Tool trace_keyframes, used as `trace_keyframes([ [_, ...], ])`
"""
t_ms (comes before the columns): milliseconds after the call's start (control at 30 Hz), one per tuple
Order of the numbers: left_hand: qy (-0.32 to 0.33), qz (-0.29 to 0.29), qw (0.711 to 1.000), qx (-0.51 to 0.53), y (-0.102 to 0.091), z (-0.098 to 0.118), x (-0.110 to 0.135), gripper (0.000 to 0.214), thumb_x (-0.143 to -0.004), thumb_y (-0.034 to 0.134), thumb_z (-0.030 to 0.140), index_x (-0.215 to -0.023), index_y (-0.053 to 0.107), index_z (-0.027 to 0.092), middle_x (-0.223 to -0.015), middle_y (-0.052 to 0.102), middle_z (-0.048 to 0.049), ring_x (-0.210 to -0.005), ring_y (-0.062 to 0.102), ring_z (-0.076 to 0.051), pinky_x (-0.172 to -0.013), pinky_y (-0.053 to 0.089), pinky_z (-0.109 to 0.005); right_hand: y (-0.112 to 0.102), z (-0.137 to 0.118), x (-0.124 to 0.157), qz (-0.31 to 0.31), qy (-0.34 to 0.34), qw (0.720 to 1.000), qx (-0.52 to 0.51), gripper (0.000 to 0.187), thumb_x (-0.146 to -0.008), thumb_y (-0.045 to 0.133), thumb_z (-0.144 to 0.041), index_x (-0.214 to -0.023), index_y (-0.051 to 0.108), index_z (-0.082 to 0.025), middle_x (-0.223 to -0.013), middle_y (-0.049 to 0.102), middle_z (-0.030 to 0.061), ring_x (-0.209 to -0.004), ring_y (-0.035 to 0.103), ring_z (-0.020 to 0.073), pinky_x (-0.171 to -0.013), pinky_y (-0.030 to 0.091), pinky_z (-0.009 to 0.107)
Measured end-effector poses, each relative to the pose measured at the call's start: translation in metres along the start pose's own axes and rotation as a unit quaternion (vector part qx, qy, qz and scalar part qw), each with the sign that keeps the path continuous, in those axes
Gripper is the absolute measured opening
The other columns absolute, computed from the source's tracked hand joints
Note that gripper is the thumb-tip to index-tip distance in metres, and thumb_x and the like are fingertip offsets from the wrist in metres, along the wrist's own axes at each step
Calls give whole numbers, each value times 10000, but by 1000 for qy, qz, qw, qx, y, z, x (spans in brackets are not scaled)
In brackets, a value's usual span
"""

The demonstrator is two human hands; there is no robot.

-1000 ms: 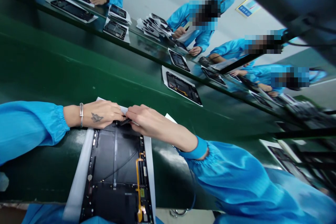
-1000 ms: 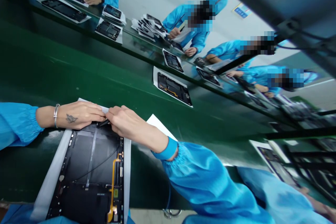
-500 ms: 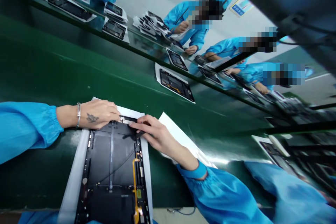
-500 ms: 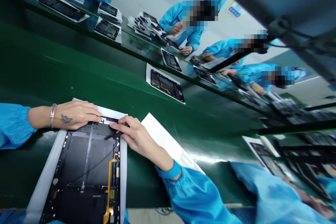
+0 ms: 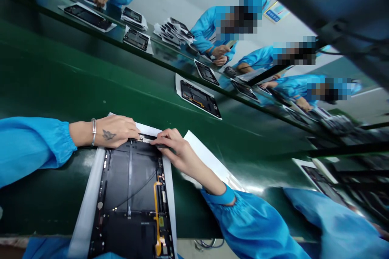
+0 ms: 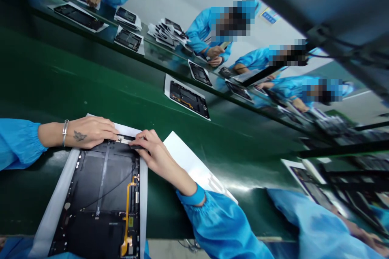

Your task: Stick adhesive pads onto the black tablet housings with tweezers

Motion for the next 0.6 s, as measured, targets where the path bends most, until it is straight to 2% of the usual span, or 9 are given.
trace_keyframes([
  [133, 4, -6, 1000, 1, 3, -2, 0, 367, -864, 451, 21, -1111, 699, 131, -1123, 729, -105, -1055, 648, -234, -928, 507, -355, 8, -8, -12, -32, 0, 999, 0, 263, -975, 488, -155, -1116, 696, -230, -1043, 620, 101, -974, 538, 263, -864, 455, 451],
  [233, -4, -12, 1000, 19, 3, -4, 0, 370, -870, 443, 23, -1127, 680, 145, -1139, 716, -105, -1068, 631, -233, -949, 492, -350, 10, -5, -17, -6, 18, 1000, -18, 216, -985, 485, -193, -1034, 694, -217, -1005, 612, 96, -969, 539, 260, -863, 451, 441],
  [367, -45, -19, 997, 61, 1, -7, -2, 344, -895, 444, 36, -1134, 642, 184, -1095, 699, -85, -1006, 606, -209, -892, 484, -303, 14, 3, -21, 27, 50, 997, -44, 205, -996, 460, -236, -897, 639, -211, -945, 596, 87, -942, 548, 251, -844, 461, 412],
  [600, -96, -7, 992, 77, 3, -11, -8, 242, -931, 419, 70, -1057, 600, 170, -984, 658, -68, -895, 553, -201, -834, 427, -298, 20, 7, -29, 32, 72, 996, -31, 193, -988, 451, -245, -864, 597, -222, -954, 589, 83, -933, 538, 248, -840, 445, 402],
])
Point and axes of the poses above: each hand's wrist, its own x-axis away from the middle knuckle, its own y-axis out of the palm, z = x × y, the point moved 5 cm from there along -x, towards the middle knuckle
